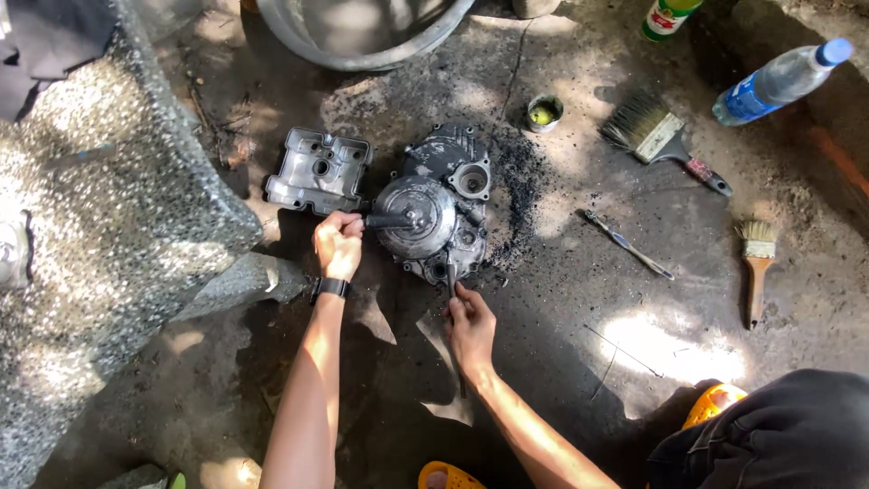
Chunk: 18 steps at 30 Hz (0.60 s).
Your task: The person squats on the ground and scrapes caked grease and dirt off a motorcycle engine crankcase cover, holding the part steady with one hand while working a small scraper over its surface. They reposition the part and continue scraping different areas, with brushes and other engine covers laid out on the concrete nearby.
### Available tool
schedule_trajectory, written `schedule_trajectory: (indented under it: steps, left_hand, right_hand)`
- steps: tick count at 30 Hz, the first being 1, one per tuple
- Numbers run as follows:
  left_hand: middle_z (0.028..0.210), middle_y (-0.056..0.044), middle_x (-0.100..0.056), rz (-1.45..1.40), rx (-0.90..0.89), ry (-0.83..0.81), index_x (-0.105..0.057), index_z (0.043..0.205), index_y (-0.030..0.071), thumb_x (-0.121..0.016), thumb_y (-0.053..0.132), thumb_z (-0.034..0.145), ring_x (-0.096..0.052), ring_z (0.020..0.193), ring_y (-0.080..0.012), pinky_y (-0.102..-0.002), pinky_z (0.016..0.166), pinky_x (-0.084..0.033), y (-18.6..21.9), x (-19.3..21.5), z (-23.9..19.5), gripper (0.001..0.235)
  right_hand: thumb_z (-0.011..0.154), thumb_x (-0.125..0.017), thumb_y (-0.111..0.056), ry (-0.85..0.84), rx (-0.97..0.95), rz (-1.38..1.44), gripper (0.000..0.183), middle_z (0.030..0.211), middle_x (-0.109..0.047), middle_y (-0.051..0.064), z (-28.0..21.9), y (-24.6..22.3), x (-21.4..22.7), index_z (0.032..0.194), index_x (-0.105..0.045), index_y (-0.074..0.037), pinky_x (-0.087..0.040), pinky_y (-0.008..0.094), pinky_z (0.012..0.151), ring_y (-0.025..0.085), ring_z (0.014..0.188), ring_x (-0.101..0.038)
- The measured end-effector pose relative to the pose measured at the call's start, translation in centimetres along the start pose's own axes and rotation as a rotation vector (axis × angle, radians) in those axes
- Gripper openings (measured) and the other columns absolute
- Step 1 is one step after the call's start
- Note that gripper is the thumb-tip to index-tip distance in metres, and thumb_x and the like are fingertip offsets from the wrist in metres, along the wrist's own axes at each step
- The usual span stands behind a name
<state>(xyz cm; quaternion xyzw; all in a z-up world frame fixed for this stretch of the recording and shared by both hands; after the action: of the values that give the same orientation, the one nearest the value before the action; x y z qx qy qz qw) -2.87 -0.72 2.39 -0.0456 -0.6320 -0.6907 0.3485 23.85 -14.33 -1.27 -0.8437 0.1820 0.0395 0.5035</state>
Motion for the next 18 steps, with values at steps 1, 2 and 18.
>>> schedule_trajectory:
  steps: [1, 2, 18]
  left_hand:
    - [0.075, -0.008, -0.071, 0.002, -0.002, -0.008, -0.074, 0.092, 0.000, -0.069, -0.008, 0.085, -0.066, 0.067, -0.0119, -0.028, 0.062, -0.051, -0.9, -0.3, 0.1, 0.011]
    - [0.077, -0.008, -0.071, -0.052, -0.007, -0.009, -0.074, 0.094, -0.001, -0.067, -0.009, 0.086, -0.064, 0.068, -0.0123, -0.028, 0.063, -0.051, -1.9, -0.6, 0.2, 0.013]
    - [0.080, -0.005, -0.071, 0.005, 0.059, -0.048, -0.074, 0.097, -0.001, -0.070, -0.006, 0.089, -0.064, 0.069, -0.0111, -0.026, 0.066, -0.052, 0.4, 0.0, -0.3, 0.010]
  right_hand:
    - [0.100, -0.061, -0.009, 0.007, -0.002, 0.005, 0.032, 0.075, -0.064, 0.003, 0.8, -0.5, -0.3, 0.131, -0.065, -0.002, -0.040, 0.022, 0.043, 0.007, 0.052, -0.050]
    - [0.101, -0.060, -0.010, 0.013, 0.010, 0.065, 0.030, 0.074, -0.063, 0.003, 1.7, -0.9, -0.5, 0.130, -0.064, -0.001, -0.038, 0.022, 0.042, 0.007, 0.051, -0.049]
    - [0.101, -0.060, -0.010, -0.021, 0.081, -0.129, 0.026, 0.076, -0.062, -0.001, 1.7, -3.7, 0.6, 0.125, -0.068, -0.003, -0.042, 0.020, 0.050, 0.003, 0.059, -0.052]
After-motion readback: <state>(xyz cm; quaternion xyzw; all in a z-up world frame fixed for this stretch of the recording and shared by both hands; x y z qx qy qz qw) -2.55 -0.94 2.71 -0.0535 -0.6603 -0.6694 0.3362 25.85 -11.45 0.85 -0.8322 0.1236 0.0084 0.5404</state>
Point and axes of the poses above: each hand's wrist, its own z-axis towards the middle knuckle, its own x-axis out of the back of the hand, y = z × x, the point moved 4 cm from there along z, towards the middle knuckle
